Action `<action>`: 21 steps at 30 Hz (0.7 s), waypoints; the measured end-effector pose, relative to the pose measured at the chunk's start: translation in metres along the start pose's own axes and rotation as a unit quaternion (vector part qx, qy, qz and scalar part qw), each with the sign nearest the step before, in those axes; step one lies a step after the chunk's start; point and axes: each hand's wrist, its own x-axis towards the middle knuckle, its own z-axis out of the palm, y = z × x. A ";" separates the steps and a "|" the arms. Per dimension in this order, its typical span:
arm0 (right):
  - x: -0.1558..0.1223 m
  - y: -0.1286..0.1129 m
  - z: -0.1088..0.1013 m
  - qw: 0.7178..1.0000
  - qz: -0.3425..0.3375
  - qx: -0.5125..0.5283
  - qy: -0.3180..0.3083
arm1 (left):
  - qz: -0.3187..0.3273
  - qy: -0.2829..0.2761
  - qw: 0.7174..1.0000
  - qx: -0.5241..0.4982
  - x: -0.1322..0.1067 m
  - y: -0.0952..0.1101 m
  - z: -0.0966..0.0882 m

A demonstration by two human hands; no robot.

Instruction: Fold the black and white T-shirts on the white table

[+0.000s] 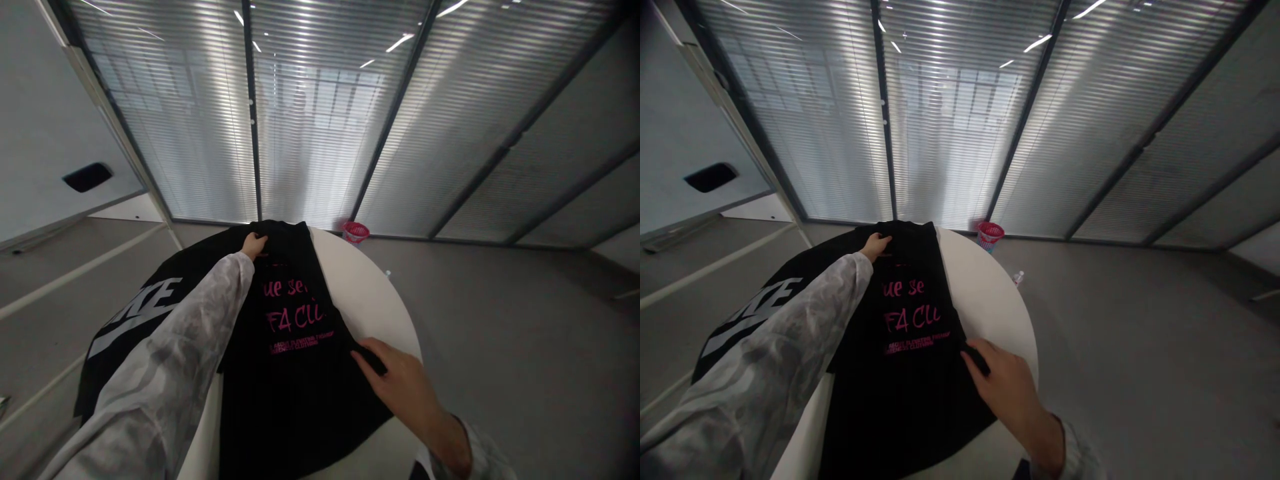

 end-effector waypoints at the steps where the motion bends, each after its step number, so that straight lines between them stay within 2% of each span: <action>1: -0.004 -0.014 -0.002 0.999 -0.027 0.027 -0.011 | 0.002 0.003 1.000 0.003 0.000 0.000 0.000; 3: -0.011 -0.039 -0.002 0.992 -0.079 0.073 -0.067 | 0.006 0.006 1.000 0.010 0.000 0.000 0.000; 5: -0.017 -0.057 0.002 0.975 -0.128 0.107 -0.150 | 0.012 0.009 1.000 0.018 0.000 -0.001 -0.001; 7: -0.018 -0.066 0.006 0.953 -0.165 0.138 -0.215 | 0.020 0.015 0.999 0.029 0.001 -0.001 -0.002; 9: -0.013 -0.064 0.011 0.941 -0.188 0.167 -0.227 | 0.032 0.024 0.998 0.042 0.004 -0.002 -0.004; 12: 0.009 -0.045 0.019 0.960 -0.163 0.179 -0.139 | 0.051 0.041 0.996 0.057 0.008 -0.003 -0.006; 14: 0.032 -0.023 0.028 0.980 -0.108 0.156 -0.057 | 0.061 0.050 0.995 0.062 0.010 -0.004 -0.007; 16: 0.061 0.003 0.039 0.991 -0.049 0.122 -0.001 | 0.068 0.055 0.994 0.063 0.010 -0.006 -0.006; 19: 0.111 0.041 0.059 0.996 0.007 0.087 0.031 | 0.073 0.049 0.994 0.060 0.009 -0.007 -0.005; 21: 0.149 0.060 0.073 0.993 0.034 0.110 0.031 | 0.074 0.038 0.995 0.054 0.008 -0.009 -0.004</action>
